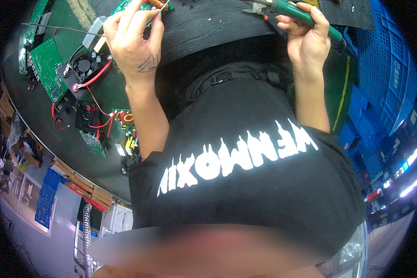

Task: Soldering electrical wires and components onto a green printed circuit board using a soldering iron.

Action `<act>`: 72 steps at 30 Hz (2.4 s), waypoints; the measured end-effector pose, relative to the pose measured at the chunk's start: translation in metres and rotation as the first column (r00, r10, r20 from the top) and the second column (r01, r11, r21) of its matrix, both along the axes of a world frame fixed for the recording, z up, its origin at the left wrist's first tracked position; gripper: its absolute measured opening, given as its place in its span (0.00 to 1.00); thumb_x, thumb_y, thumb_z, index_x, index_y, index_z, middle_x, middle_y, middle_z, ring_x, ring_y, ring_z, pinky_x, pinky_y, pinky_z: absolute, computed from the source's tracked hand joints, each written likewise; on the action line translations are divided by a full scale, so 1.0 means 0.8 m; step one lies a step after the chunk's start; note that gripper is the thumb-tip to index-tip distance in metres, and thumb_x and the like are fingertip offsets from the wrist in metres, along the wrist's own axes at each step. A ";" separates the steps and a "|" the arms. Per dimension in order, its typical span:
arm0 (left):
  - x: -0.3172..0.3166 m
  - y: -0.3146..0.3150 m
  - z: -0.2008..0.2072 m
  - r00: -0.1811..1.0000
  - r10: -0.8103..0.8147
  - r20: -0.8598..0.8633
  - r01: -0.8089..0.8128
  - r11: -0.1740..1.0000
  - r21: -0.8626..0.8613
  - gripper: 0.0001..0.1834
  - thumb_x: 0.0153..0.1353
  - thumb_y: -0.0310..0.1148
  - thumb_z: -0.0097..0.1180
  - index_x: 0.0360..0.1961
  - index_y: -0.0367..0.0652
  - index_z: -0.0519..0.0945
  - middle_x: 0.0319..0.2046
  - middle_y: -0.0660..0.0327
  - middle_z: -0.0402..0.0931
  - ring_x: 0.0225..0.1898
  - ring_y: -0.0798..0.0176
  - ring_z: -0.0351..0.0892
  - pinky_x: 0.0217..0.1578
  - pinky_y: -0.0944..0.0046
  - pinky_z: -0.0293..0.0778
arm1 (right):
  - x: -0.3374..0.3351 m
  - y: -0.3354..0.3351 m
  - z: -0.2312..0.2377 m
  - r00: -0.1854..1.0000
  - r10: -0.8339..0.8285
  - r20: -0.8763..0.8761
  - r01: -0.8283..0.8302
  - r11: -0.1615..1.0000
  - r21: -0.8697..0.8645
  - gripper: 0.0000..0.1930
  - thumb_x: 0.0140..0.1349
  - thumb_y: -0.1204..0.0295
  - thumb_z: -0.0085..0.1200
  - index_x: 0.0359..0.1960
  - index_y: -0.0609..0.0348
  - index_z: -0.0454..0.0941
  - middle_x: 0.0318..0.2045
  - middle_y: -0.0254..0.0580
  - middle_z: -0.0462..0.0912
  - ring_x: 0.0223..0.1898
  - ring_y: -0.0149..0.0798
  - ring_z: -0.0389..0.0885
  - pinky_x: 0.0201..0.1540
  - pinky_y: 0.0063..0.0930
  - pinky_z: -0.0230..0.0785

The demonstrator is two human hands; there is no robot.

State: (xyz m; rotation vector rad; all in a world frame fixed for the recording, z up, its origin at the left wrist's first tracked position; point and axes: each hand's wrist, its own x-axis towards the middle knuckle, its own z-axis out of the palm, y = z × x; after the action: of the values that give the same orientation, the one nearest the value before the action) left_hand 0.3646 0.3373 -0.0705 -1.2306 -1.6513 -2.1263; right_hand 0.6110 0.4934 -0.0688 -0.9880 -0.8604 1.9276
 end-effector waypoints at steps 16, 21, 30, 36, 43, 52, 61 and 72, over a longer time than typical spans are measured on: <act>0.002 0.001 0.002 1.000 -0.010 0.023 0.009 1.000 0.021 0.09 0.41 0.20 0.61 0.27 0.38 0.78 0.33 0.55 0.78 0.34 0.52 0.72 0.40 0.57 0.65 | -0.006 -0.003 -0.006 1.000 -0.010 0.015 0.011 0.999 -0.040 0.15 0.63 0.64 0.45 0.38 0.66 0.75 0.36 0.55 0.81 0.28 0.43 0.80 0.33 0.31 0.73; -0.001 -0.004 0.012 0.999 -0.008 0.034 0.008 1.000 0.024 0.09 0.41 0.20 0.61 0.27 0.39 0.78 0.34 0.54 0.78 0.35 0.51 0.71 0.40 0.57 0.65 | -0.008 -0.003 -0.005 0.999 -0.027 0.044 0.029 0.999 -0.033 0.15 0.62 0.64 0.45 0.38 0.66 0.75 0.36 0.55 0.81 0.28 0.43 0.79 0.33 0.30 0.72; 0.004 0.003 0.004 0.999 0.003 0.049 -0.005 0.999 0.046 0.10 0.41 0.20 0.62 0.28 0.39 0.79 0.34 0.55 0.78 0.35 0.51 0.71 0.40 0.57 0.65 | -0.009 -0.002 -0.006 1.000 -0.015 0.020 0.015 0.999 -0.039 0.15 0.62 0.64 0.45 0.39 0.66 0.75 0.36 0.55 0.81 0.28 0.42 0.79 0.34 0.30 0.72; 0.006 0.003 0.003 0.998 -0.018 0.059 0.016 0.999 0.033 0.09 0.41 0.20 0.61 0.27 0.39 0.79 0.35 0.55 0.78 0.36 0.51 0.71 0.40 0.57 0.65 | -0.002 -0.001 -0.007 0.999 -0.042 0.030 0.043 0.998 -0.035 0.15 0.62 0.64 0.45 0.38 0.66 0.76 0.36 0.54 0.81 0.28 0.43 0.79 0.33 0.31 0.73; 0.007 0.008 -0.003 0.999 0.020 0.028 -0.023 0.992 0.120 0.09 0.41 0.21 0.61 0.27 0.39 0.79 0.39 0.54 0.79 0.37 0.51 0.73 0.43 0.57 0.65 | 0.011 0.006 -0.005 0.999 -0.035 0.008 0.036 0.998 -0.046 0.15 0.62 0.64 0.46 0.37 0.64 0.76 0.34 0.52 0.81 0.27 0.43 0.79 0.33 0.31 0.73; 0.011 0.022 0.008 0.997 0.026 0.068 -0.035 0.989 0.141 0.09 0.42 0.19 0.61 0.28 0.39 0.79 0.38 0.54 0.79 0.36 0.52 0.74 0.41 0.58 0.66 | 0.004 0.009 0.005 0.998 -0.060 -0.008 0.060 0.996 -0.065 0.14 0.61 0.64 0.47 0.35 0.64 0.77 0.32 0.50 0.81 0.27 0.43 0.79 0.33 0.30 0.73; 0.009 0.028 0.006 0.997 0.032 0.066 -0.042 0.987 0.156 0.09 0.41 0.18 0.61 0.26 0.38 0.78 0.37 0.54 0.78 0.34 0.53 0.74 0.39 0.59 0.66 | 0.003 0.012 0.001 0.999 -0.036 -0.024 0.034 0.997 -0.064 0.14 0.62 0.64 0.47 0.36 0.64 0.77 0.32 0.50 0.81 0.27 0.42 0.79 0.33 0.30 0.73; 0.008 0.023 0.012 0.995 0.012 0.102 -0.023 0.993 0.112 0.09 0.41 0.18 0.61 0.27 0.39 0.78 0.37 0.54 0.78 0.34 0.53 0.73 0.39 0.59 0.65 | -0.001 0.011 0.002 0.999 -0.049 -0.007 0.048 0.995 -0.083 0.14 0.62 0.64 0.46 0.36 0.63 0.77 0.32 0.49 0.81 0.27 0.41 0.79 0.34 0.30 0.72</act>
State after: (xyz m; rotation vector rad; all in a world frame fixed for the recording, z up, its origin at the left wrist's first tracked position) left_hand 0.3712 0.3554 -0.0609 -1.0889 -1.5495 -2.2718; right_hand 0.6101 0.5019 -0.0673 -1.0387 -0.7503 1.9379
